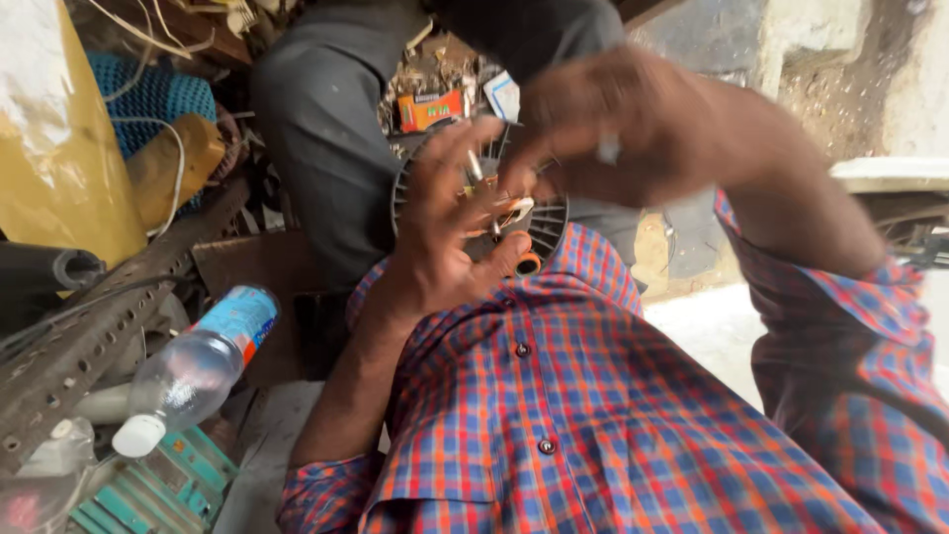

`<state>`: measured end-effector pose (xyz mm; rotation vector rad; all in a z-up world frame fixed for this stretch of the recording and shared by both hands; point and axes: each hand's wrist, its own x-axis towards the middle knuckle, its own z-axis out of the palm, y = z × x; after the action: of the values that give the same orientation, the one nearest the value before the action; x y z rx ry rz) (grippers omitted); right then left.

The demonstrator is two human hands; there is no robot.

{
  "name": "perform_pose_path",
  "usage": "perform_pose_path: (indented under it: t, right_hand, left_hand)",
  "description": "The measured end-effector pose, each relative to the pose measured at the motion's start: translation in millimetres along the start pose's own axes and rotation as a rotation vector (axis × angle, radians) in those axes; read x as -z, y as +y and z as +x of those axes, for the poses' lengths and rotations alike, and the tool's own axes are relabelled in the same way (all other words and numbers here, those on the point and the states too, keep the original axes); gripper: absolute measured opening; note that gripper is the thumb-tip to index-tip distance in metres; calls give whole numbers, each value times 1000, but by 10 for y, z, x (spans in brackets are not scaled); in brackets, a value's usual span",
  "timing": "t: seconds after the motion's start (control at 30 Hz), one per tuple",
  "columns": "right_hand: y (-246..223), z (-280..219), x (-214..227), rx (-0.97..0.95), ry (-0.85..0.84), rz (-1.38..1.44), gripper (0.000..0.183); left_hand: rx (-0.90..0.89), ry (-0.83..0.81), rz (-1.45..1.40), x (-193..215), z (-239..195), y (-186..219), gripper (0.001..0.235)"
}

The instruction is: The person sits and works on a circular electrical component, likely a stator, resting on their lap. They use a screwdriver to tighten or adjust parts within the component's slots. The workspace is cluttered with tools and parts, and a scooter is visible in the background.

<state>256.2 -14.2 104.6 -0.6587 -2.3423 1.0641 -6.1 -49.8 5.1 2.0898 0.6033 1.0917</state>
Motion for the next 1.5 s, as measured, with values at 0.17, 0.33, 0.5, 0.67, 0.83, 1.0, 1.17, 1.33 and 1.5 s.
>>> perform_pose_path:
  t: [0.17,0.33,0.5,0.67,0.83,1.0,1.17,1.33,1.5]
  right_hand:
    - [258,-133,-257,35,51,-250,20]
    - [1138,-236,-659,-400,141,-71,13]
    - [1133,-334,-543,-420,207,-365,10]
    - [431,-146,-256,-579,126,-494,6]
    - [-269,-18,-551,-214,-343,-221,15]
    - [-6,29,-450,64,-55,-179,16]
    - [700,178,-418,-145,122,-252,10]
    - [458,-126,-297,-321,125,-581,4]
    - [-220,-3,-557,-322,-464,-492,8]
  left_hand:
    - [57,83,172,-171,-248,134,19]
    - [131,219,316,-259,-379,141,14]
    - [345,292,-55,-35,-55,155,6]
    - [466,-246,-88,96,763,-386,25]
    - [238,-310,-238,203,595,-552,13]
    - [141,-41,-136,51,-265,-8,10]
    - [262,307,-275,78,-119,21,10]
    - [242,-165,-194,81,682,-414,18]
    - [269,-319,-239,284,763,-361,10]
